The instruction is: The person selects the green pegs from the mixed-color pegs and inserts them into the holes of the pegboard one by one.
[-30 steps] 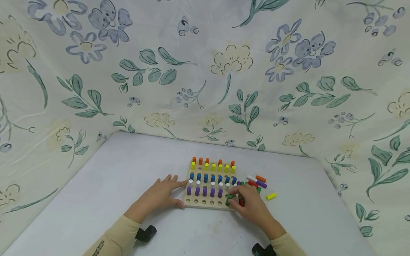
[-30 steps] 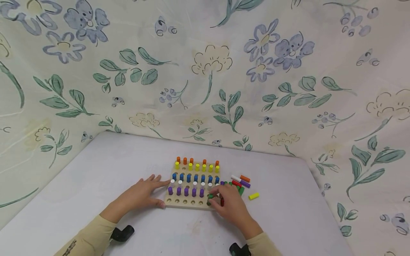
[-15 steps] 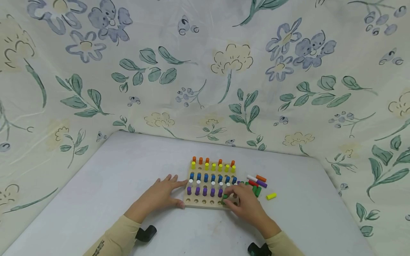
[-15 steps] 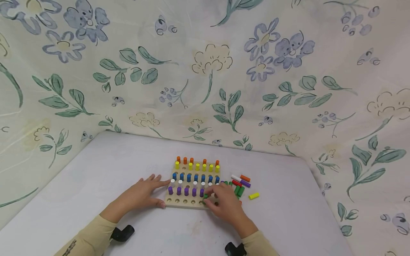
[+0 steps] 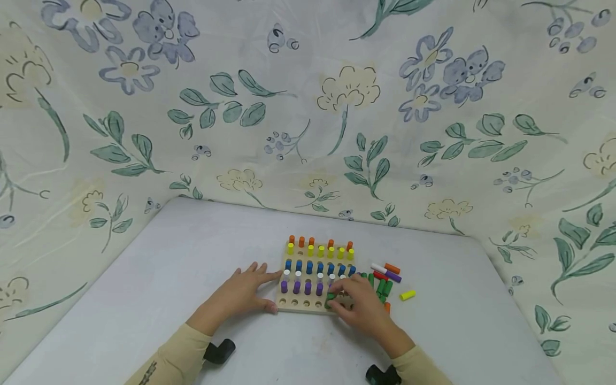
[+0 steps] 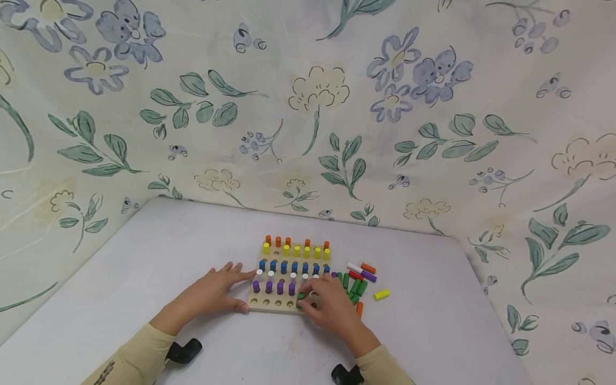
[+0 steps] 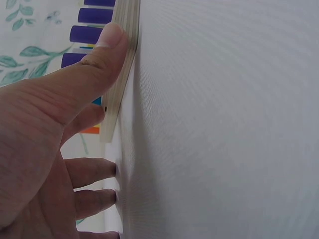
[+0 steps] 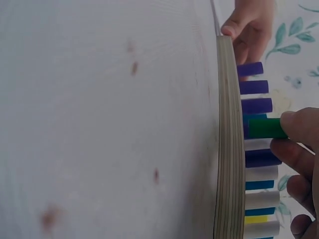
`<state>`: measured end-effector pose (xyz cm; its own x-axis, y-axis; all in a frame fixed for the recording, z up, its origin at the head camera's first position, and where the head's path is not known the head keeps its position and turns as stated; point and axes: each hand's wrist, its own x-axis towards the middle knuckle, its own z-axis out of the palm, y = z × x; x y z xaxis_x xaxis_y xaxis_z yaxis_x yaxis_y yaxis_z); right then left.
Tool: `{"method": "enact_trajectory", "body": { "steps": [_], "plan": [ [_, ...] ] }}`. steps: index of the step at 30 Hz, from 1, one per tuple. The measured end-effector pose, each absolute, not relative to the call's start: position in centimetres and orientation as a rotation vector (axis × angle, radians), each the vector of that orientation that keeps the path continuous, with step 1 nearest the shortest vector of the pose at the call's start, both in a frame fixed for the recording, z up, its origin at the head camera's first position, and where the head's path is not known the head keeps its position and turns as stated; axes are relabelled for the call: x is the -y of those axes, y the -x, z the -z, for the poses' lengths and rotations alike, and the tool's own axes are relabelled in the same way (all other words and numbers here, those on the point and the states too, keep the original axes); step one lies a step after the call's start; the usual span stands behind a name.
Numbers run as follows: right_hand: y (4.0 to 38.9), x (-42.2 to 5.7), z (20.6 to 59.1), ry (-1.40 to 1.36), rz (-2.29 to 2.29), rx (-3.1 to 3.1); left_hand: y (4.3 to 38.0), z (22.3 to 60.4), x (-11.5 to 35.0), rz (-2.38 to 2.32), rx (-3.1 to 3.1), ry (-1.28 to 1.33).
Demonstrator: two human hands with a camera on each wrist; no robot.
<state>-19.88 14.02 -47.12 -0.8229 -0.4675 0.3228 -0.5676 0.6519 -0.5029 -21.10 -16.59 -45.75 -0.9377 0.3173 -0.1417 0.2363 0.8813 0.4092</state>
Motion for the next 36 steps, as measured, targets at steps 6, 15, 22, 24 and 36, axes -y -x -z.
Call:
{"method": "enact_trajectory", "body": {
  "steps": [6,15,22,24,36],
  "plan": [
    [20.0,-13.5,47.3,-0.860,-0.862,2.717,21.1,45.8,16.6,-0.576,-2.847,-0.431],
    [20.2,-12.9,47.3,-0.913,-0.867,2.695,21.2,46.0,16.7,-0.573,-2.844,-0.423],
    [20.3,-12.2,47.2,-0.949,-0.878,2.702,21.2,46.0,16.7,-0.575,-2.845,-0.429],
    [20.3,-12.0,47.1,-0.955,-0.881,2.702,21.2,46.0,16.7,-0.574,-2.846,-0.433],
    [20.4,-11.1,46.9,-0.966,-0.839,2.734,21.2,45.8,16.7,-0.569,-2.846,-0.439]
  ]
}}
